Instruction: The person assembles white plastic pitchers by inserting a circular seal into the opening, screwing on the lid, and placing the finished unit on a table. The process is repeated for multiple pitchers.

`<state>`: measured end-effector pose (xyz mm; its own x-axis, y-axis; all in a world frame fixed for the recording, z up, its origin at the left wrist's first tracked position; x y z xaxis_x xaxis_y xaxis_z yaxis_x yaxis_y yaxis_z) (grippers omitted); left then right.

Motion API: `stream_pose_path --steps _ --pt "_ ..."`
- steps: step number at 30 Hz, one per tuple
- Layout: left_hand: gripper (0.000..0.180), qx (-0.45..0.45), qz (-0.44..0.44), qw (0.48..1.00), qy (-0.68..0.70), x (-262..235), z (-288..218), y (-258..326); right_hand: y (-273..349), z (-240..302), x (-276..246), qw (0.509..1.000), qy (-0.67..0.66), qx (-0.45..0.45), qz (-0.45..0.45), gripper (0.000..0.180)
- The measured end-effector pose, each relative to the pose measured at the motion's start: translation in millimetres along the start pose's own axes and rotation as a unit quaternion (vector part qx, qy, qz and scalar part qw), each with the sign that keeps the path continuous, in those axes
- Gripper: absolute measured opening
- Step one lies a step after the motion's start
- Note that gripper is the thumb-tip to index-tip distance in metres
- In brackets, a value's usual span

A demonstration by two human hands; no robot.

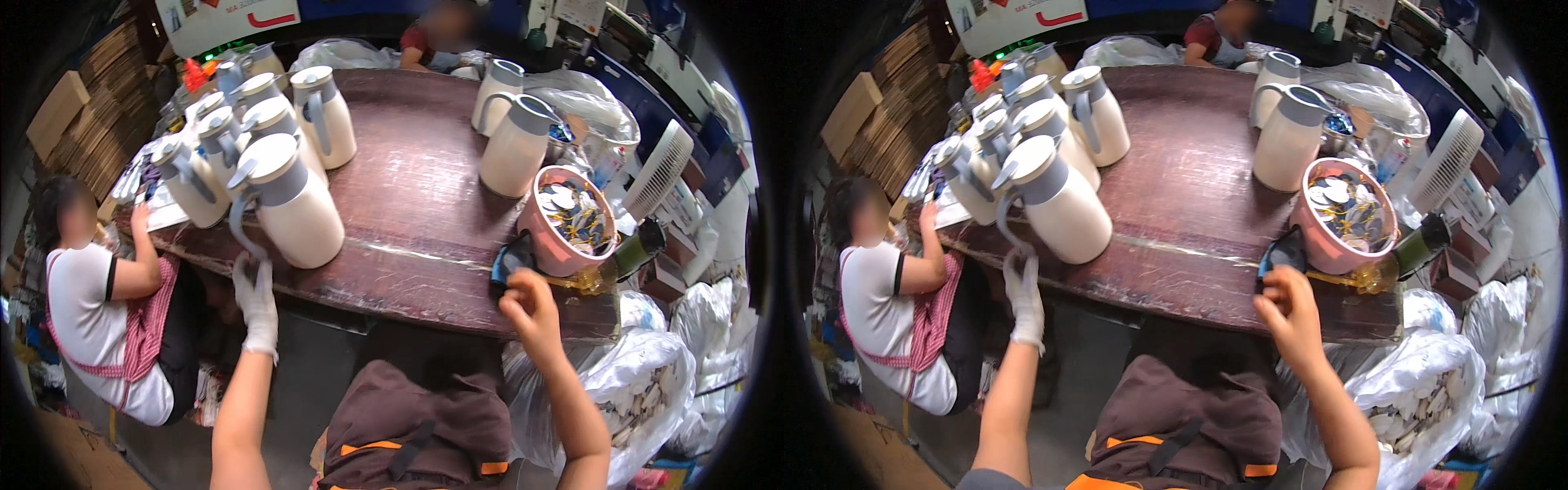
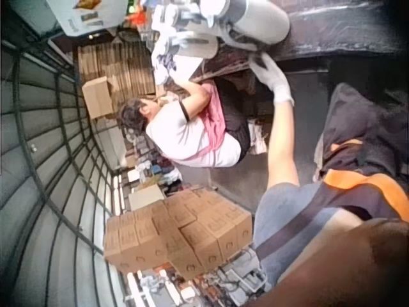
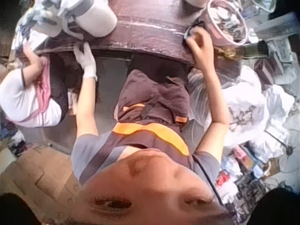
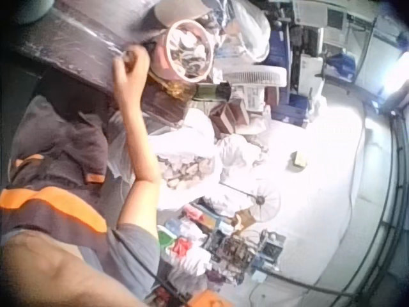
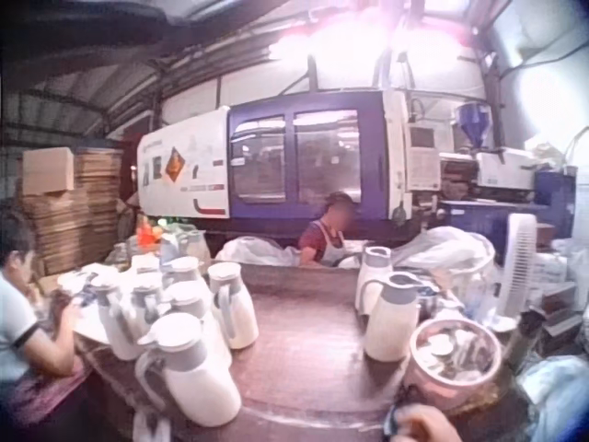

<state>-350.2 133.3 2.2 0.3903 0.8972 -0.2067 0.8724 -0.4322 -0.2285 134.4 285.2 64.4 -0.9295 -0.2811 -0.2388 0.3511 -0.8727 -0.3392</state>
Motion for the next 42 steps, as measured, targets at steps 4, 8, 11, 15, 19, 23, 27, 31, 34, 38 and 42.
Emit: stream_pose_path --steps 4,8,11,15,19,23,27,31,34,38,42 --pt "0.023 0.225 0.149 0.955 -0.124 33.5 -22.7 76.4 -117.6 25.9 -12.9 0.979 0.181 -0.094 0.003 0.041" --pt "0.026 0.299 0.198 0.902 -0.241 95.4 -78.4 68.7 -228.9 36.6 -18.8 0.908 0.388 -0.155 -0.036 0.055" --pt "0.034 0.232 0.231 0.914 -0.238 114.9 -42.8 28.9 -293.3 14.7 -44.3 0.846 0.515 -0.131 -0.035 0.068" --pt "0.051 0.214 0.213 0.892 -0.336 117.5 -23.6 4.4 -319.5 -10.8 -58.0 0.845 0.534 0.017 -0.001 0.066" --pt "0.058 0.203 0.110 0.904 -0.359 105.6 -0.8 -14.8 -286.8 8.4 -24.7 0.926 0.376 -0.008 0.006 0.032" --pt "0.062 0.110 0.174 0.945 -0.255 116.2 -18.2 3.2 -202.5 65.6 11.1 0.899 0.364 -0.242 -0.035 0.026" --pt "0.069 0.301 0.236 0.919 -0.097 108.9 -185.9 101.0 -92.6 126.0 11.5 0.961 0.190 -0.202 -0.003 0.021" --pt "0.053 0.082 0.413 0.899 0.117 121.8 -211.5 156.4 16.9 131.2 13.7 0.989 0.067 -0.117 0.059 0.025" --pt "0.039 -0.104 0.538 0.819 0.167 138.7 -168.2 199.9 81.3 115.2 -57.6 0.960 0.212 -0.177 -0.036 0.028" --pt "0.029 -0.137 0.540 0.823 0.113 135.4 -126.0 237.2 226.7 -30.6 -263.4 0.892 0.124 0.129 -0.415 0.036" --pt "0.031 -0.088 0.575 0.813 0.013 142.6 -130.1 266.3 334.3 -153.7 -354.9 0.783 0.334 0.364 -0.379 0.059"
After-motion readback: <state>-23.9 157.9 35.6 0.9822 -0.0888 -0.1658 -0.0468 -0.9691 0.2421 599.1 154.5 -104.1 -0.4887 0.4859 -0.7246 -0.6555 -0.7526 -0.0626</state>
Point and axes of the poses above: each hand's wrist, its own y-axis away from the middle knuckle, its own x-axis out of the palm, z = x × y, the point moved 10 cm from there along -y, towards the middle knuckle, and after that the axes turned 8 degrees about -x, right-handed, at the moved point
